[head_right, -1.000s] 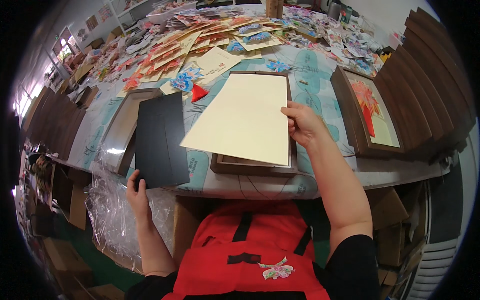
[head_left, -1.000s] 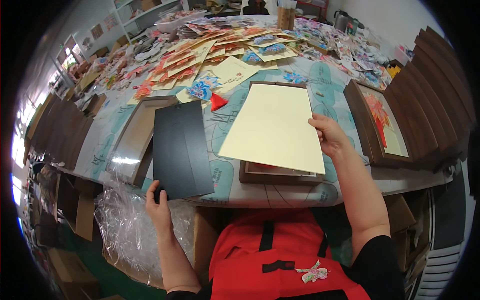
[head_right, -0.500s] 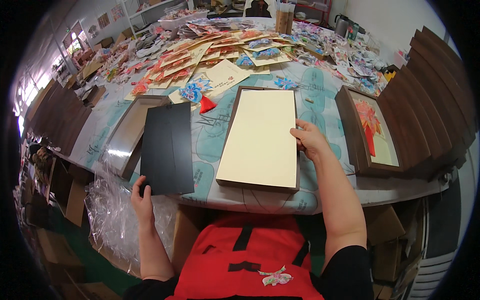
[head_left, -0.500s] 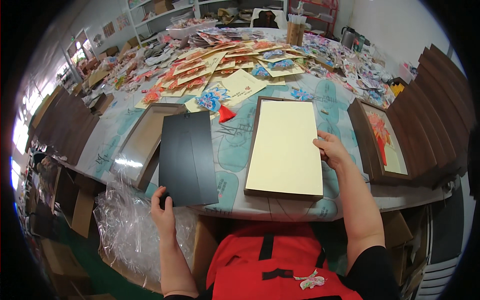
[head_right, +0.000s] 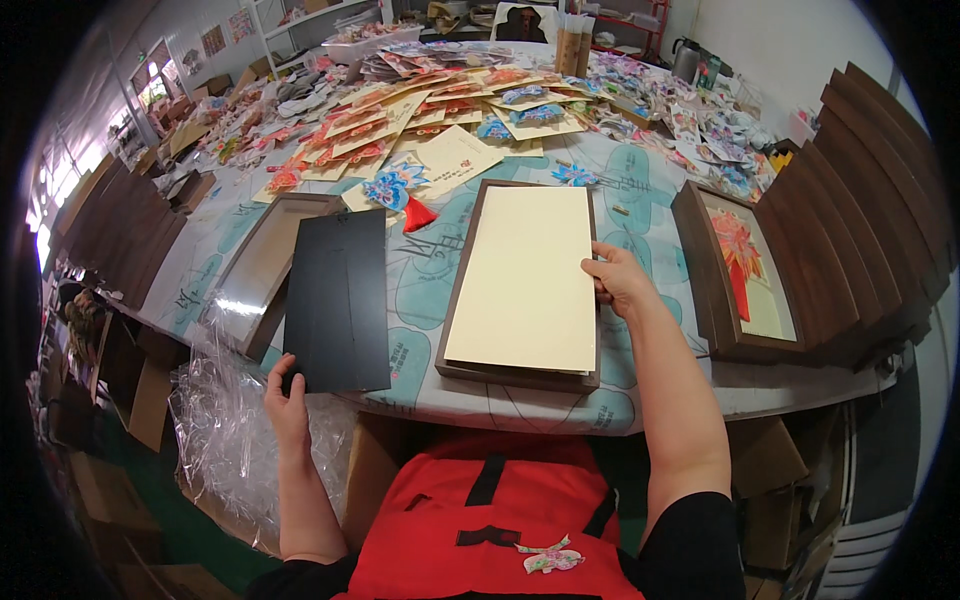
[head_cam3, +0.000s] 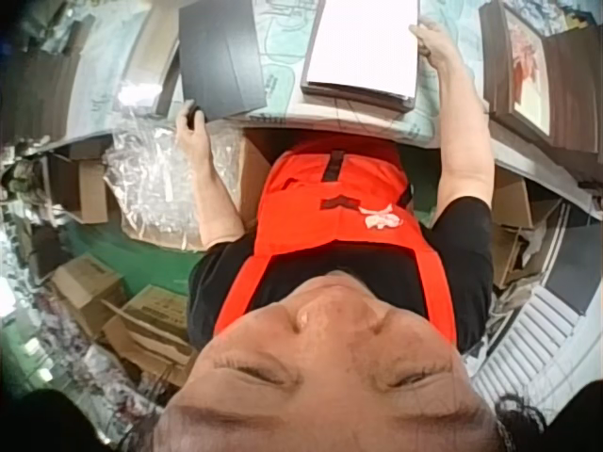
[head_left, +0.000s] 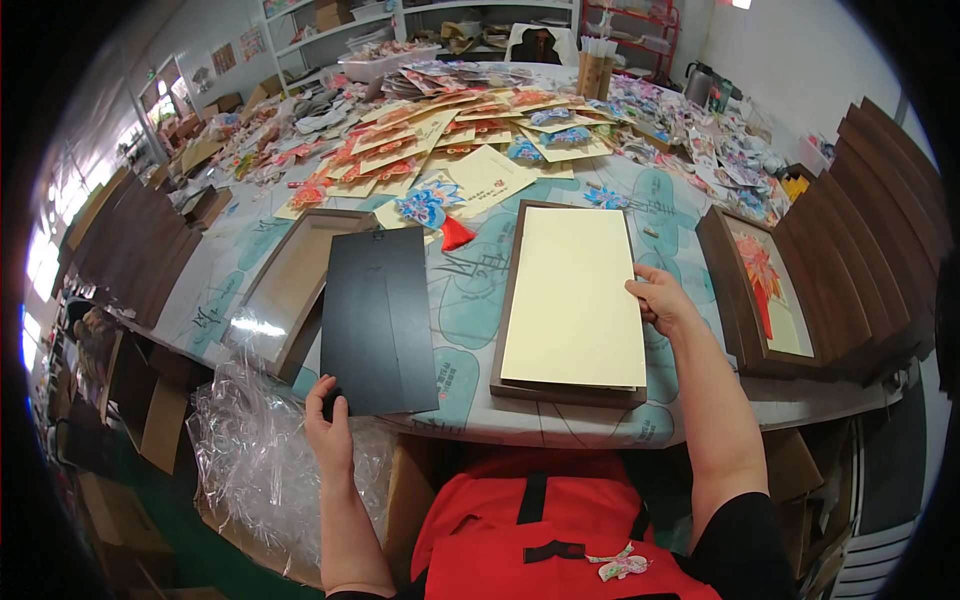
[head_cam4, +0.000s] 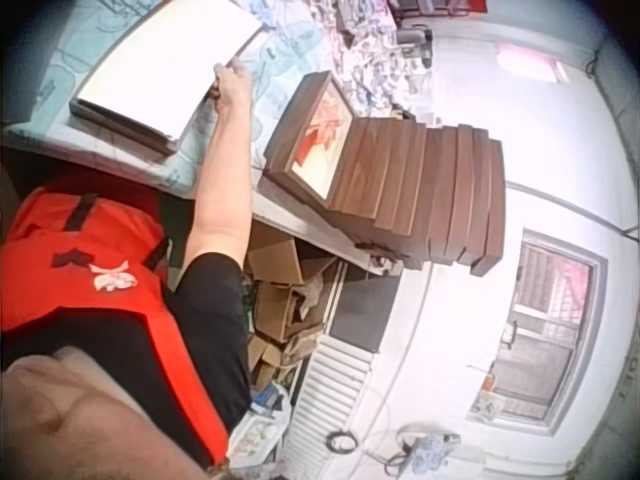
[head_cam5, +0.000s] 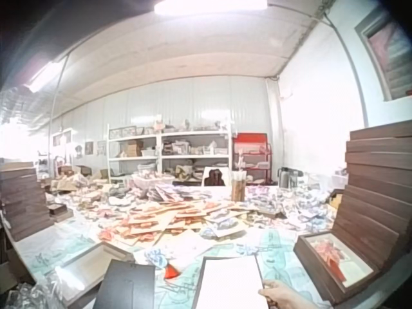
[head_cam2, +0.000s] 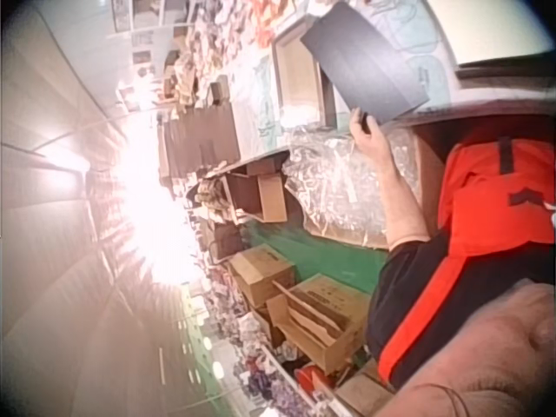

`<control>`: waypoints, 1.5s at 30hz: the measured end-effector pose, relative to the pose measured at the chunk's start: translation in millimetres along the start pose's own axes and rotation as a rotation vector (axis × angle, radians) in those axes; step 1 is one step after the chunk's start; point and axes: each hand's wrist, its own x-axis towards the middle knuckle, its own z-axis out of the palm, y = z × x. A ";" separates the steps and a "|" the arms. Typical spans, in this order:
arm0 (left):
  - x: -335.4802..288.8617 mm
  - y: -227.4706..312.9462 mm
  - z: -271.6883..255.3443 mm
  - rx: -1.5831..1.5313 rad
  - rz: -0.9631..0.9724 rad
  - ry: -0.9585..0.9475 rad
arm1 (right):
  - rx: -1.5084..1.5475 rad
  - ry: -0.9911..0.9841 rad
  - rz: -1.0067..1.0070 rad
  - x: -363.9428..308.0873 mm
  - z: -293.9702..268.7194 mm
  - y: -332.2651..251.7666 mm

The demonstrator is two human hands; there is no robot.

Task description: The person assembles decorative frames by inserting a paper cutout into a wooden frame, placing a backing board, and securing the back with a wooden stick. They repeat this process for multiple frames, stacking completed units on the table.

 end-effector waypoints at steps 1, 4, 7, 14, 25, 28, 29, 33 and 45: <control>-0.2 0.2 -0.1 0.004 0.003 0.000 | -0.013 0.010 0.004 1.2 0.2 -0.8; -0.1 -1.3 -0.6 -0.001 -0.001 0.000 | -0.033 0.034 0.016 2.1 2.9 -4.2; -0.3 -3.9 -0.6 -0.035 0.000 -0.002 | -0.082 0.035 0.002 6.7 -0.8 -3.9; -0.6 -2.2 -1.7 -0.020 -0.009 -0.006 | -0.483 0.190 -0.145 9.6 7.7 1.4; -1.7 -0.5 -0.6 -0.067 -0.041 -0.007 | -0.338 0.169 -0.156 8.5 6.3 2.5; -1.6 0.1 0.0 -0.054 -0.038 -0.011 | -0.359 0.212 -0.171 7.4 7.9 3.5; -1.5 0.4 0.7 -0.052 -0.038 -0.012 | -0.364 0.230 -0.173 6.6 7.4 3.5; 0.1 -0.5 2.1 -0.069 -0.043 -0.011 | -0.654 0.255 -0.307 -2.4 2.7 6.3; 21.5 -7.0 -15.6 -0.497 -0.440 -0.168 | -1.294 0.001 -0.638 -94.0 35.6 36.1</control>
